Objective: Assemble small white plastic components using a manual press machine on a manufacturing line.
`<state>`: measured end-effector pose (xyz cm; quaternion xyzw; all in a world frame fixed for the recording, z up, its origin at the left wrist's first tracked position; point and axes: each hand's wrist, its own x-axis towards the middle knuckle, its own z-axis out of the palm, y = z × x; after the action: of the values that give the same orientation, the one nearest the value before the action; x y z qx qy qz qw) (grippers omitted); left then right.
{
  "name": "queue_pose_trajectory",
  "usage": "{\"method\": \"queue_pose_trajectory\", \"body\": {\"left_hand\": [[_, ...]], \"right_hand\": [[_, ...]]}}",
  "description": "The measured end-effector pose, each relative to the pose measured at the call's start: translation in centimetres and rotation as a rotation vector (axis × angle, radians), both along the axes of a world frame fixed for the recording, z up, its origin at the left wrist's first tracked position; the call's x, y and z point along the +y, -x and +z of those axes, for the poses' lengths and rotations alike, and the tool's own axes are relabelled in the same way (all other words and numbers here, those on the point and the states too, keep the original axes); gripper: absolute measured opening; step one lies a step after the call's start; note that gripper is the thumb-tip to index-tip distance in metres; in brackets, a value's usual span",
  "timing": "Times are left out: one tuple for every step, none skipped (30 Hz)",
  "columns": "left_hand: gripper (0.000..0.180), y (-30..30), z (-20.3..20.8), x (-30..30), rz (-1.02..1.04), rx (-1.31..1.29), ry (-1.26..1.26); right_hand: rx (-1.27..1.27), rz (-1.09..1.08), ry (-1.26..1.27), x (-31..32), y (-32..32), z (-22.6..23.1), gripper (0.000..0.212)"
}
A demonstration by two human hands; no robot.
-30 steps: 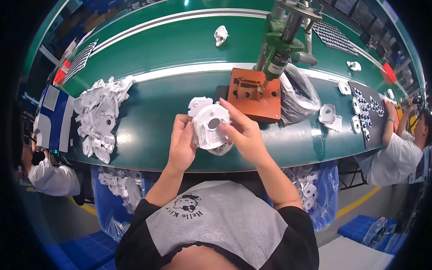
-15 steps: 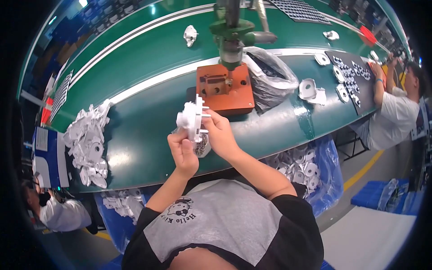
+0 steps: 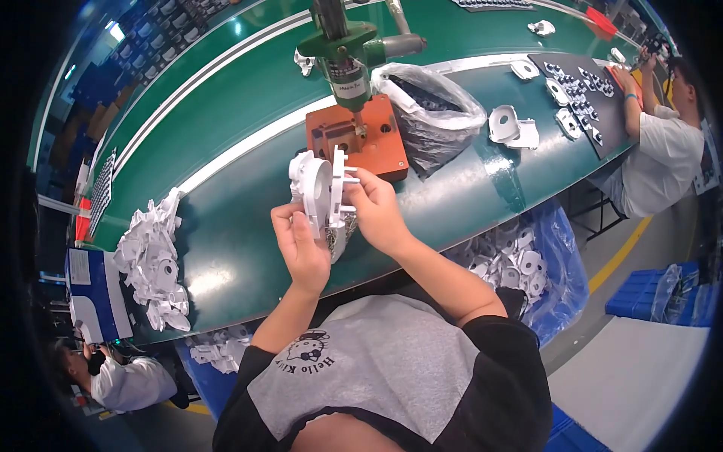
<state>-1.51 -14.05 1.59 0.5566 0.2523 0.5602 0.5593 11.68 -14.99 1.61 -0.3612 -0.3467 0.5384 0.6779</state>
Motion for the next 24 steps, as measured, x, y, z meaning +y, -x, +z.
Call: {"method": "queue_pose_trajectory", "body": {"left_hand": [[0.021, -0.1, 0.2, 0.0, 0.001, 0.002, 0.000], [0.020, -0.2, 0.4, 0.1, -0.009, 0.013, 0.015], [0.020, -0.4, 0.8, 0.0, -0.019, 0.024, 0.029], [0.019, -0.8, 1.1, -0.2, 0.007, 0.051, -0.026], [0.019, -0.9, 1.1, -0.2, 0.005, 0.052, -0.026], [0.019, -0.9, 1.1, -0.3, 0.048, 0.148, -0.105], [0.018, -1.0, 1.1, -0.3, 0.091, 0.244, -0.185], [0.018, -0.5, 0.8, -0.1, 0.075, 0.298, -0.206], [0.018, -0.4, 0.8, 0.0, 0.071, 0.299, -0.206], [0.016, -0.4, 0.7, 0.1, -0.027, 0.181, -0.125], [0.015, -0.4, 0.8, 0.3, -0.124, 0.063, -0.045], [0.015, -0.3, 0.7, 0.5, -0.128, 0.063, -0.045], [0.015, -0.2, 0.7, 0.7, -0.089, 0.189, -0.105], [0.016, -0.2, 0.6, 0.9, -0.052, 0.314, -0.164], [0.016, 0.1, 1.0, 1.3, -0.058, 0.312, -0.164], [0.017, 0.6, 1.8, 1.7, -0.101, 0.377, -0.121], [0.018, 0.9, 2.5, 2.1, -0.142, 0.441, -0.077], [0.018, 0.6, 3.0, 2.5, -0.114, 0.406, -0.058], [0.019, 0.8, 3.1, 3.3, -0.118, 0.454, -0.102], [0.018, 0.9, 3.4, 3.9, -0.110, 0.477, -0.169], [0.018, 0.9, 4.0, 4.5, -0.105, 0.499, -0.236], [0.018, 0.9, 4.6, 5.3, -0.110, 0.497, -0.237], [0.017, 1.2, 5.2, 6.1, -0.103, 0.702, -0.417], [0.016, 1.0, 5.6, 6.8, -0.098, 0.906, -0.598]], "right_hand": [[0.006, 0.031, 0.009, 0.0, -0.2, -0.1, 0.025], [-0.071, -0.005, 0.002, -0.2, -0.1, 0.0, 0.024], [-0.069, -0.006, 0.004, -0.3, 0.3, 0.2, 0.024], [-0.080, -0.035, 0.010, -0.5, 0.7, 0.5, 0.023], [-0.092, -0.066, 0.016, -0.5, 1.0, 0.7, 0.023], [-0.184, -0.107, 0.009, -0.4, 1.0, 0.3, 0.022], [-0.183, -0.111, 0.009, -0.3, 1.0, 0.2, 0.022], [-0.197, -0.136, 0.025, -0.2, 1.2, 0.0, 0.022], [-0.212, -0.162, 0.040, -0.2, 1.2, -0.2, 0.022], [-0.212, -0.166, 0.042, -0.2, 1.2, -0.5, 0.022], [-0.253, -0.180, 0.037, -0.1, 1.1, -0.7, 0.021], [-0.294, -0.195, 0.031, -0.1, 1.1, -0.8, 0.021], [-0.295, -0.199, 0.032, 0.0, 0.8, -0.9, 0.021], [-0.323, -0.145, 0.030, 0.0, 0.2, -1.0, 0.022], [-0.352, -0.090, 0.029, 0.0, -0.2, -1.1, 0.023], [-0.286, -0.086, 0.032, -0.1, -0.6, -0.9, 0.022], [-0.288, -0.089, 0.033, -0.1, -1.1, -0.7, 0.022], [-0.297, -0.082, 0.014, -0.1, -1.8, -0.6, 0.022], [-0.306, -0.076, -0.005, 0.0, -2.7, -0.5, 0.022], [-0.321, -0.015, -0.015, 0.3, -3.9, -0.3, 0.025], [-0.338, 0.081, -0.092, 0.7, -5.6, 0.0, 0.025], [-0.453, 0.037, -0.222, 1.7, -7.6, 0.4, 0.026], [-0.385, 0.099, -0.083, 2.5, -9.5, 1.0, 0.024], [-0.805, -0.176, -0.017, 4.3, -11.8, -0.1, 0.021]]}}
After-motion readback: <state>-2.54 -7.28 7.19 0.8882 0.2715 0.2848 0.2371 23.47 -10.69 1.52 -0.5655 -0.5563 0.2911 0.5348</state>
